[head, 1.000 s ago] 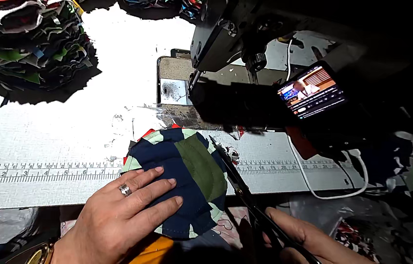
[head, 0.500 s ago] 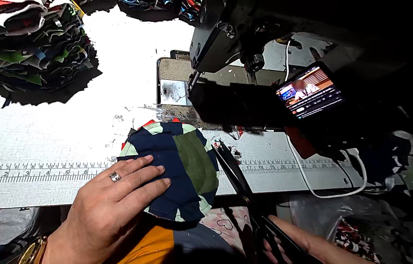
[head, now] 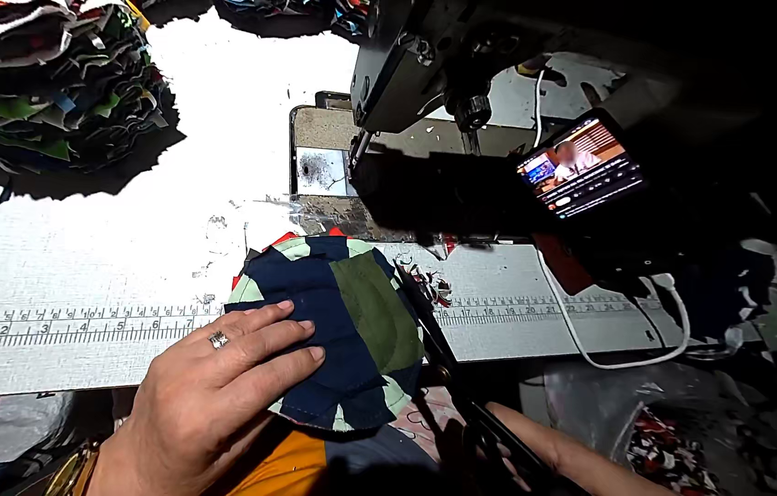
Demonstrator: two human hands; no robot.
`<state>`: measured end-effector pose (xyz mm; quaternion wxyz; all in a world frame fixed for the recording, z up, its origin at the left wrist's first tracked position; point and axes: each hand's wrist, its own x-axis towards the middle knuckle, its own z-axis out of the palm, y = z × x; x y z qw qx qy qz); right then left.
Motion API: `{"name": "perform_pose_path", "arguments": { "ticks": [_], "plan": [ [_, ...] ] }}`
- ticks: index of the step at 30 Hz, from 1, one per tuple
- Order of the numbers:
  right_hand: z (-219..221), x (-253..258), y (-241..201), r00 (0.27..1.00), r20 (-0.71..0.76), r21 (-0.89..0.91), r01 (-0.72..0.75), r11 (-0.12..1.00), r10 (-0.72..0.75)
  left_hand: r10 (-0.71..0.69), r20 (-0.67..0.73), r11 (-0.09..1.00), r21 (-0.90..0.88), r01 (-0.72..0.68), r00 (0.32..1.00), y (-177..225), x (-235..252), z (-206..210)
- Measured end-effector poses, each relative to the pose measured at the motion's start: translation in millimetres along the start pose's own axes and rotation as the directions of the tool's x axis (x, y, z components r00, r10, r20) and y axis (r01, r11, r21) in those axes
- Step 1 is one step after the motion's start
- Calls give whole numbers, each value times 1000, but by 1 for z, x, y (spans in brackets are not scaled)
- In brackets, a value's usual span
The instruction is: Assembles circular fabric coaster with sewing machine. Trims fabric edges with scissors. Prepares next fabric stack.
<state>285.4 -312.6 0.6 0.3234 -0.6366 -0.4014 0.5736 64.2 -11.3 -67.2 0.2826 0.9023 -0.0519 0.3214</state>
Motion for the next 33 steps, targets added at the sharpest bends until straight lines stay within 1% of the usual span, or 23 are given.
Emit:
{"name": "perform_pose_path", "arguments": {
  "ticks": [5, 9, 12, 16, 20, 27, 31, 33],
  "plan": [
    [4, 2, 4, 1000, 7, 118, 5, 993, -6, 4, 2, 1000, 12, -4, 1000, -1, 0, 1],
    [4, 3, 6, 1000, -2, 152, 19, 988, -19, 12, 2, 1000, 21, -12, 1000, -2, -1, 2],
    [6, 4, 6, 1000, -24, 130, 9, 991, -5, 10, -1, 1000, 23, -10, 1000, -2, -1, 2],
    [4, 2, 1, 999, -45, 19, -24, 1000, 25, 2, -14, 1000, 17, -2, 1000, -1, 0, 2],
    [4, 3, -3, 997, -76, -65, -26, 998, 21, -2, -10, 1000, 17, 2, 1000, -1, -1, 2],
    [10, 2, -6, 984, -181, -48, -17, 999, 8, 3, -5, 1000, 21, -3, 1000, -3, 0, 1],
    [14, 2, -10, 971, -240, -11, -18, 1000, 15, 2, 23, 997, 76, -4, 1000, -4, 2, -4],
    [13, 1, -9, 971, -237, 2, -15, 1000, 15, -10, 48, 992, 128, 3, 999, -1, 3, -6]
  ]
}}
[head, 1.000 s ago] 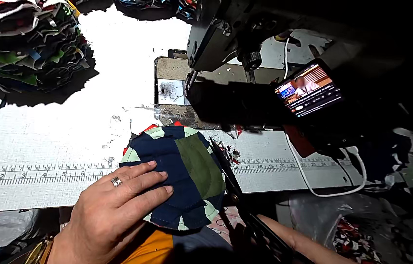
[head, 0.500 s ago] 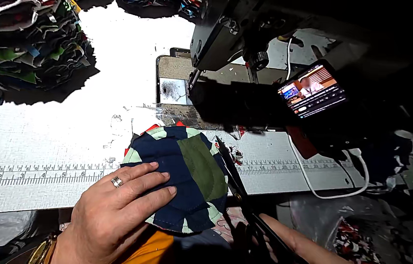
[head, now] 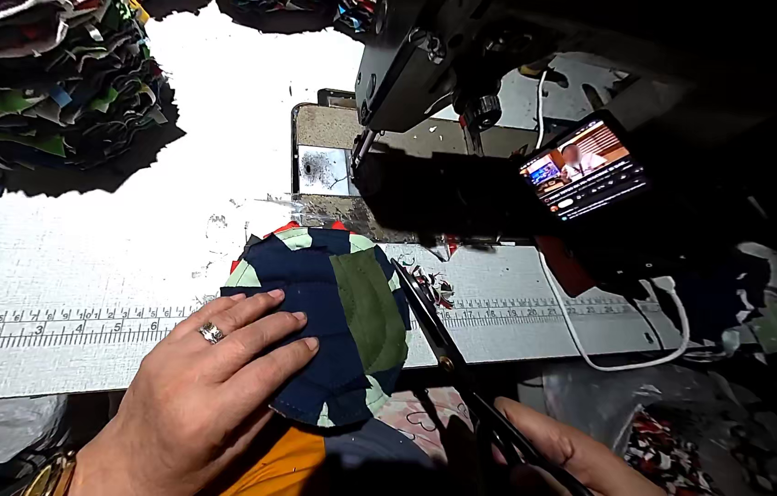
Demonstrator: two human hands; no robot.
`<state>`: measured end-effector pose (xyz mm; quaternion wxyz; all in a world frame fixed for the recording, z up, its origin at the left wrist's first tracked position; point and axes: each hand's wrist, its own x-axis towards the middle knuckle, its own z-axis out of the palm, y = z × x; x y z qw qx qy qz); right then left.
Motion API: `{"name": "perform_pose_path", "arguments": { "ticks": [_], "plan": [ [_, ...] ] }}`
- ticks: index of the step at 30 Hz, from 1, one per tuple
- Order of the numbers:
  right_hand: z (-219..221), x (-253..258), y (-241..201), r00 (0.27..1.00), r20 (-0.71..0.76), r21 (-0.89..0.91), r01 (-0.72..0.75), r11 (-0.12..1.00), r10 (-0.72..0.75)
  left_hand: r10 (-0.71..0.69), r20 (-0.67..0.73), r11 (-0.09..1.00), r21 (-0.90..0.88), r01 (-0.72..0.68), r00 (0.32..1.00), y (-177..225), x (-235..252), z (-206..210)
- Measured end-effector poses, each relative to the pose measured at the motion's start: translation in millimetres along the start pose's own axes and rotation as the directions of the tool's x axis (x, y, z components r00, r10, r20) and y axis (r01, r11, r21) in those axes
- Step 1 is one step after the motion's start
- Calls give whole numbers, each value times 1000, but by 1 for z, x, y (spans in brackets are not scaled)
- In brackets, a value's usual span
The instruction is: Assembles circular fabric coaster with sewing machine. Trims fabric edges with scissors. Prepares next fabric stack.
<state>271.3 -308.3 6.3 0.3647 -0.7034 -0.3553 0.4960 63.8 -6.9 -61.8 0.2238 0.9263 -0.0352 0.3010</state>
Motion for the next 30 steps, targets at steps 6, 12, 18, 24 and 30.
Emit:
{"name": "perform_pose_path", "arguments": {
  "ticks": [6, 12, 18, 24, 30],
  "plan": [
    [-14, -5, 8, 980, 190, -36, -43, 998, 50, 30, 61, 985, 167, -39, 998, 24, 2, 15],
    [-21, -12, 9, 968, 239, -50, -61, 997, 72, -43, -42, 996, 76, 46, 998, 20, 1, 14],
    [-17, 2, 12, 966, 260, 3, -7, 1000, 6, -15, -45, 997, -78, 11, 999, 15, -8, 17],
    [-16, 10, 17, 960, 281, 96, -10, 995, -17, 21, -40, 995, -101, -25, 999, 14, -12, 15],
    [-8, 7, 14, 986, 166, 118, 13, 993, -33, 18, -43, 995, -94, -22, 999, 13, -13, 15]
  ]
}}
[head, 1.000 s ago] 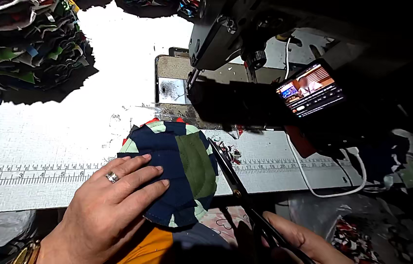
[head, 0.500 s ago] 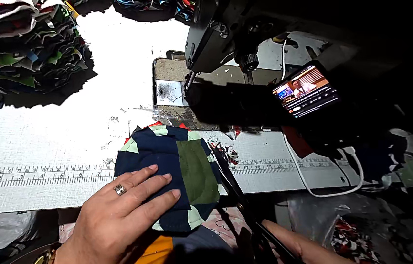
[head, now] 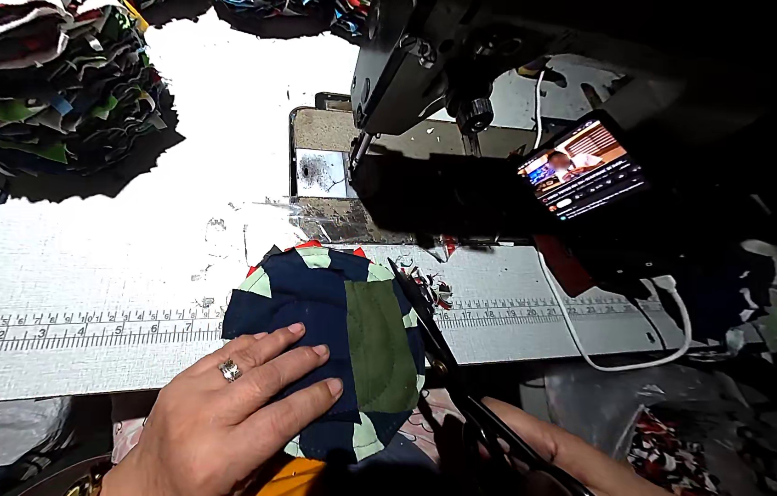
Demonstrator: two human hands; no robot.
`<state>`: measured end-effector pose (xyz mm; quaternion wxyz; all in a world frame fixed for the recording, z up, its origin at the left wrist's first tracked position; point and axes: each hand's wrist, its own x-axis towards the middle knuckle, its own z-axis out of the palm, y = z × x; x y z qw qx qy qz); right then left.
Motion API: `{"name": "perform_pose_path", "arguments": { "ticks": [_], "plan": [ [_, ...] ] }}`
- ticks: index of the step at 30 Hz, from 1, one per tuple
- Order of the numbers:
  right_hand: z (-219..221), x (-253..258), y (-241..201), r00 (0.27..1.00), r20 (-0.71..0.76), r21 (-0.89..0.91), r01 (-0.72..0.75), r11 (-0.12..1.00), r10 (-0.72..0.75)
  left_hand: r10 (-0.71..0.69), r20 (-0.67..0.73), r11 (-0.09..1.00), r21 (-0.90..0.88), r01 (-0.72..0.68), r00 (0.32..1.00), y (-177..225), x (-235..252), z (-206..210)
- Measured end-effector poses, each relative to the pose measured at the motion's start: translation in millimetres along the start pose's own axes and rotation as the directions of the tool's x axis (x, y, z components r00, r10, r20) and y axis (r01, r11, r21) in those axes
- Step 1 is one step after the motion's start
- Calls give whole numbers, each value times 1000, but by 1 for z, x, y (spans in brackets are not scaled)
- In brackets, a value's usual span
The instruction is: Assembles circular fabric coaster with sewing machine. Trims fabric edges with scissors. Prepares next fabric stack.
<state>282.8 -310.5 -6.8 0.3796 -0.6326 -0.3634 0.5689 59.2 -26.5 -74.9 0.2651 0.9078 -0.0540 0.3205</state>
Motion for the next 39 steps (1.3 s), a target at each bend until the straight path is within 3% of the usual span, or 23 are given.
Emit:
{"name": "perform_pose_path", "arguments": {
  "ticks": [8, 14, 21, 30, 39],
  "plan": [
    [11, -4, -6, 989, -146, 1, -4, 1000, 4, -17, 17, 998, 56, 16, 1000, -7, 4, -7],
    [-6, -13, -3, 995, 58, -112, -73, 991, 79, -34, 1, 989, 143, 34, 999, -7, 8, -14],
    [-9, -16, -4, 991, 98, -142, -73, 987, 87, -48, 9, 997, 59, 48, 999, -12, 6, -19],
    [-7, 2, -2, 996, 89, -68, -19, 998, 25, -2, 40, 999, -43, 4, 999, -14, 3, -20],
    [11, -2, -3, 998, -62, 73, -27, 997, 32, -4, 48, 1000, -4, 4, 999, -15, 6, -17]
  ]
}}
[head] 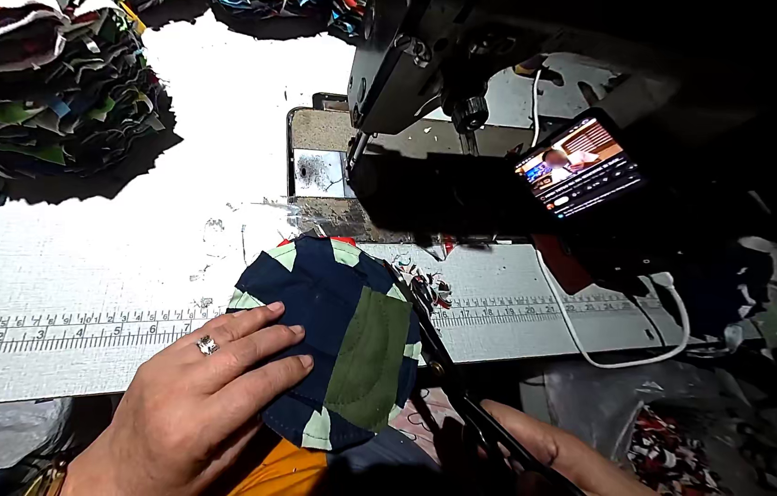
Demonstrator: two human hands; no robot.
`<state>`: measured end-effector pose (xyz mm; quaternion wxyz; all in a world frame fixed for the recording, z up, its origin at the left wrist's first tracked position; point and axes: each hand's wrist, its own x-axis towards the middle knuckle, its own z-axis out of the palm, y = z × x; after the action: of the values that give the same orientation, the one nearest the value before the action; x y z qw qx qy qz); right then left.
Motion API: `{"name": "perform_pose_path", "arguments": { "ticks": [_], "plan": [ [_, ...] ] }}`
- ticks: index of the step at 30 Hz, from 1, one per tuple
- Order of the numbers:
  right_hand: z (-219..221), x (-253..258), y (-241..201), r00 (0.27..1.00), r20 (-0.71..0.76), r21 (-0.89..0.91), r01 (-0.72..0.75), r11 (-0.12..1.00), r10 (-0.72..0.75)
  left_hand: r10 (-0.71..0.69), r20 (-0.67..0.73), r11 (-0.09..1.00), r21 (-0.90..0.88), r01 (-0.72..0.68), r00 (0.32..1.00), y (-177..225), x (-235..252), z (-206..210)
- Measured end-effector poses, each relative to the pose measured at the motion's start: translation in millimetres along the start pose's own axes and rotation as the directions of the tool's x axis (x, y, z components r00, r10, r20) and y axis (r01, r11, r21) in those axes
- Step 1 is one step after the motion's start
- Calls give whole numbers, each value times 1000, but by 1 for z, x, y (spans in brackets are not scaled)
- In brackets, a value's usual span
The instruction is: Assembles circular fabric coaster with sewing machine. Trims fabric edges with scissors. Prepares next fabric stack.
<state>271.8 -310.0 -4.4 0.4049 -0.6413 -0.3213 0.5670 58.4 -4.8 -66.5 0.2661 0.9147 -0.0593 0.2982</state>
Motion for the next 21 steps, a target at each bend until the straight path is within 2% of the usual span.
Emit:
{"name": "perform_pose_path", "arguments": {
  "ticks": [8, 16, 21],
  "plan": [
    [-6, 1, 8, 993, 119, 7, -12, 1000, 11, 3, 9, 1000, -4, -3, 1000, 0, 1, -1],
    [2, -2, -2, 1000, 17, 18, -14, 1000, 13, 2, 8, 1000, -5, -2, 1000, -1, 0, 1],
    [10, -1, 6, 1000, -18, 69, 4, 998, -2, 6, 15, 1000, -11, -6, 1000, -2, -1, 0]
  ]
}}
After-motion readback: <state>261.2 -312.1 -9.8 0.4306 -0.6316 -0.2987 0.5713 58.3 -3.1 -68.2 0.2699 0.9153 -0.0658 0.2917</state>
